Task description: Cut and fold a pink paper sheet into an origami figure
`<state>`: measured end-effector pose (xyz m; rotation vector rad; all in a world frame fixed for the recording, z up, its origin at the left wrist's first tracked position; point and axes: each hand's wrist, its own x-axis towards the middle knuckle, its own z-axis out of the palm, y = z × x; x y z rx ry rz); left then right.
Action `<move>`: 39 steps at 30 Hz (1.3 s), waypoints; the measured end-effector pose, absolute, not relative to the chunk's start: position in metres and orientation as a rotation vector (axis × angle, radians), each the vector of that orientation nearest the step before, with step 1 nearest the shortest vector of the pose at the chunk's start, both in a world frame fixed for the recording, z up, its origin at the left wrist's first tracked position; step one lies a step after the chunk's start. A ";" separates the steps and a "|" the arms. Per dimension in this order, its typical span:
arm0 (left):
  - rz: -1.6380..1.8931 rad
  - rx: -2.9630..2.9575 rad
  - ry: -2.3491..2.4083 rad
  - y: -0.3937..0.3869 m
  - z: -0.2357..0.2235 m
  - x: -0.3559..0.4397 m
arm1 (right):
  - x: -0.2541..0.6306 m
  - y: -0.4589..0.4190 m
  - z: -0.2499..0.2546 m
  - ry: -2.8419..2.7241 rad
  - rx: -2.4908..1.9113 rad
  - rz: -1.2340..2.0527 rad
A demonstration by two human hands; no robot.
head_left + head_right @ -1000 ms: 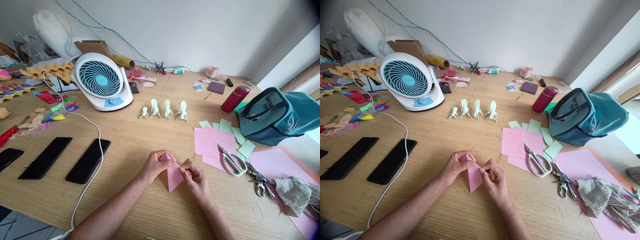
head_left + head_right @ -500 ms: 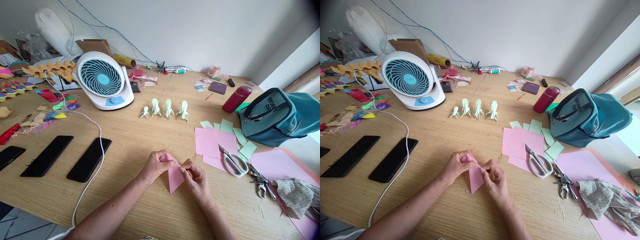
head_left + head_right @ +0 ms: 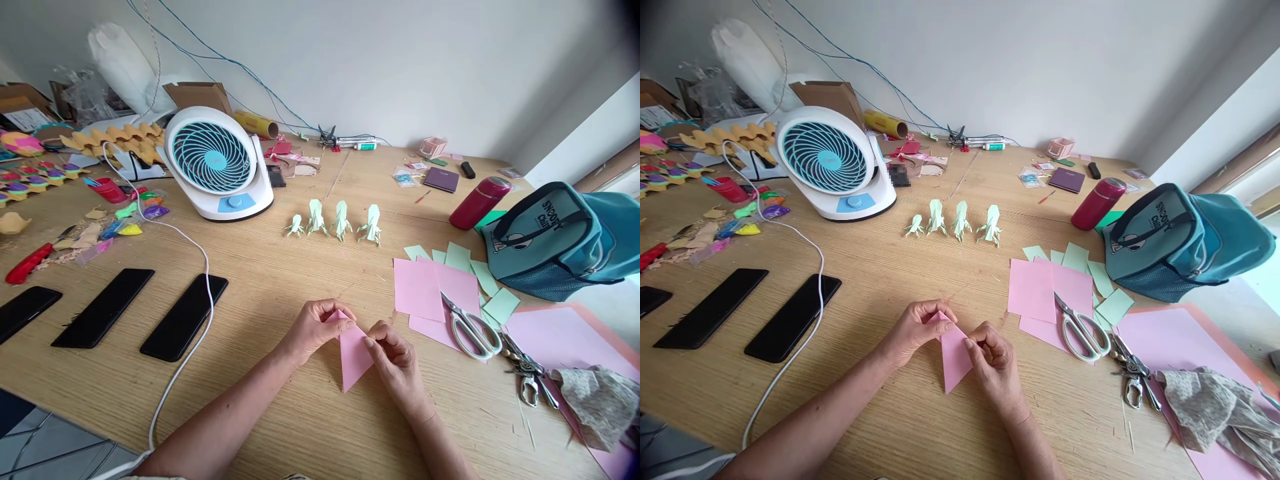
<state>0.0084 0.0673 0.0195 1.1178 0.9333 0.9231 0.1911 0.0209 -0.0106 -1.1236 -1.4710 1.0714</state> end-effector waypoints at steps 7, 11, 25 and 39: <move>0.908 1.208 1.028 0.064 0.022 0.013 | 0.187 0.020 -0.009 -1.427 -1.160 1.128; 0.884 1.319 1.017 0.060 0.016 0.018 | 0.184 0.019 -0.008 -1.465 -1.182 1.041; 0.855 1.175 0.892 0.062 0.017 0.017 | 0.188 0.020 -0.007 -1.402 -1.134 1.121; 0.869 1.475 1.102 0.058 0.015 0.018 | 0.186 0.019 -0.008 -1.488 -1.187 1.010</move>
